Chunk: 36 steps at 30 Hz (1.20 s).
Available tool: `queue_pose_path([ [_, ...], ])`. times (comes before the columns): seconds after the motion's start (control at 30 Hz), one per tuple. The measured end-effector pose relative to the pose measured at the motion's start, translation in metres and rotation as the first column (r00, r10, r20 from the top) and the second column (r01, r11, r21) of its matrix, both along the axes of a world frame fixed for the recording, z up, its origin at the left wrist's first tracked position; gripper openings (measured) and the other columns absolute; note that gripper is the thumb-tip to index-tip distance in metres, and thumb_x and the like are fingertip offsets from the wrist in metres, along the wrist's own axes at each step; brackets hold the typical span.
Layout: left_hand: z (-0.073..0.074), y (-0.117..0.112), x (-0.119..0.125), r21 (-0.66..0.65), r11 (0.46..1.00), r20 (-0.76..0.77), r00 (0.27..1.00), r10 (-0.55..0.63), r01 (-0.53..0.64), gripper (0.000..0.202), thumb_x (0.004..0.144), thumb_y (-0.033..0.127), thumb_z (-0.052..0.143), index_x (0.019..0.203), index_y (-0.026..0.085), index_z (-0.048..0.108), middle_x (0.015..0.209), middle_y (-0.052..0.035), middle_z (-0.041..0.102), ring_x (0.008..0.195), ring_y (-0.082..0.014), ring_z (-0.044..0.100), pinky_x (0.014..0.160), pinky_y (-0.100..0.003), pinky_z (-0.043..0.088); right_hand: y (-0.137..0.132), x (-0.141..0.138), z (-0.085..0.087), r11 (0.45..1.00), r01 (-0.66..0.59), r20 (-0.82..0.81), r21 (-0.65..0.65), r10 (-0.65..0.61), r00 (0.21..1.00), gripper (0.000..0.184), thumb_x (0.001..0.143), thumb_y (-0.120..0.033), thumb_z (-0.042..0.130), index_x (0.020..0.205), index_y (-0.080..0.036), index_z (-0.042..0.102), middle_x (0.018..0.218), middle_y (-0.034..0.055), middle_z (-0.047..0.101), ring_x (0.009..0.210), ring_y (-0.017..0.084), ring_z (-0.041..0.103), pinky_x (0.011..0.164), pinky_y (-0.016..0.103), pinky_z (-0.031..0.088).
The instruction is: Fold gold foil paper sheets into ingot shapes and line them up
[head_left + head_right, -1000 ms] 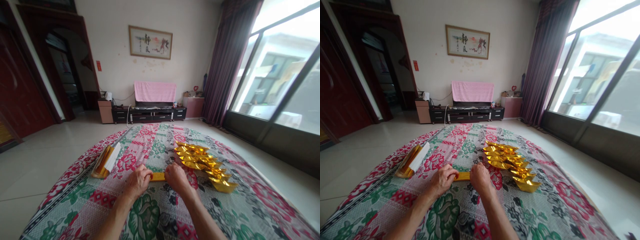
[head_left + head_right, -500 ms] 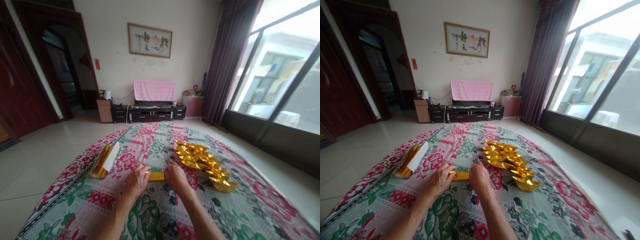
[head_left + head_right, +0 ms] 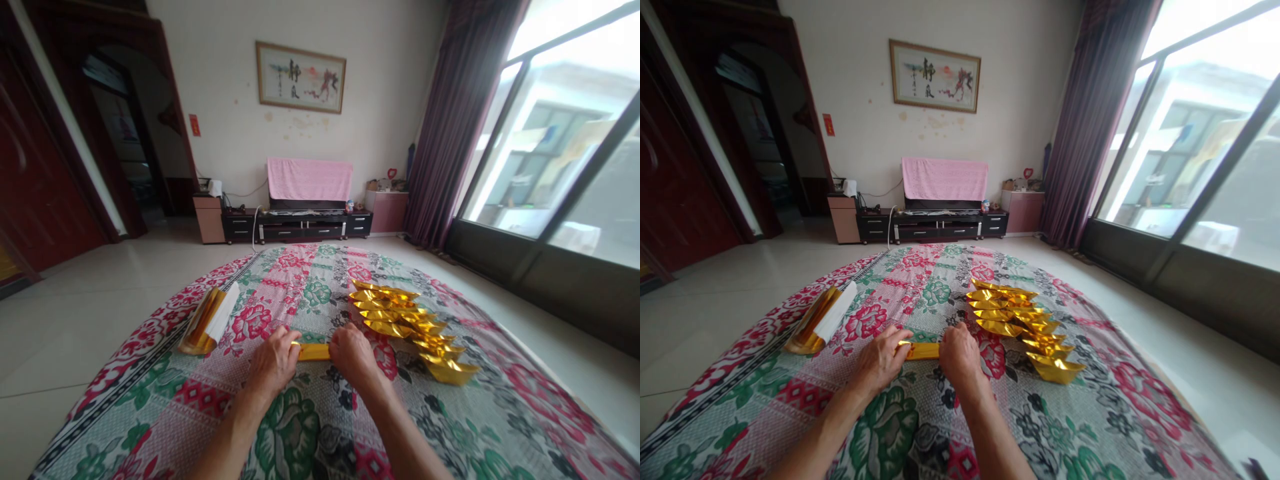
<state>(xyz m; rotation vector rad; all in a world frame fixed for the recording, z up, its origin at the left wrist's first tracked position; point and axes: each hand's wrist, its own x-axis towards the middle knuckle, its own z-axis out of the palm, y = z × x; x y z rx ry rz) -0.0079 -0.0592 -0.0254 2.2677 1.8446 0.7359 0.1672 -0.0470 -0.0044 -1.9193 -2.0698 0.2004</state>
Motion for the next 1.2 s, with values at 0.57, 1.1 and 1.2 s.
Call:
queue_pose_path([
  [0.57, -0.0021, -0.0001, -0.0003, 0.019, 1.000, -0.009, 1.000, -0.002, 0.002, 0.025, 0.085, 0.024, 0.042, 0.101, 0.025, 0.061, 0.090, -0.0034, 0.057, 0.081, -0.0147, 0.057, 0.071, -0.023, 0.039, 0.0001, 0.0049, 0.0028, 1.000, 0.005, -0.073, -0.013, -0.006, 0.997, 0.014, 0.072, -0.015, 0.051, 0.073, -0.017, 0.065, 0.082, 0.0065, 0.060, 0.072, 0.014, 0.055, 0.060, 0.022, 0.032],
  [1.1, 0.0014, -0.0013, 0.0012, 0.001, 1.000, -0.027, 0.999, 0.022, -0.022, 0.025, 0.085, 0.024, 0.042, 0.102, 0.024, 0.060, 0.090, -0.0034, 0.058, 0.078, -0.0138, 0.057, 0.069, -0.023, 0.038, -0.0028, 0.0053, -0.0019, 0.993, -0.109, -0.090, 0.045, 0.113, 0.990, 0.016, 0.079, -0.016, 0.049, 0.075, -0.019, 0.064, 0.083, 0.0027, 0.056, 0.072, 0.011, 0.052, 0.059, 0.020, 0.030],
  [1.2, 0.0018, -0.0010, 0.0017, -0.011, 0.999, -0.027, 0.999, 0.032, -0.032, 0.025, 0.085, 0.024, 0.043, 0.103, 0.025, 0.060, 0.090, -0.0031, 0.058, 0.080, -0.0138, 0.057, 0.070, -0.022, 0.038, -0.0036, 0.0045, -0.0039, 0.974, -0.200, -0.118, 0.103, 0.211, 0.970, 0.019, 0.079, -0.012, 0.048, 0.074, -0.019, 0.064, 0.083, 0.0025, 0.055, 0.074, 0.010, 0.052, 0.061, 0.018, 0.031],
])
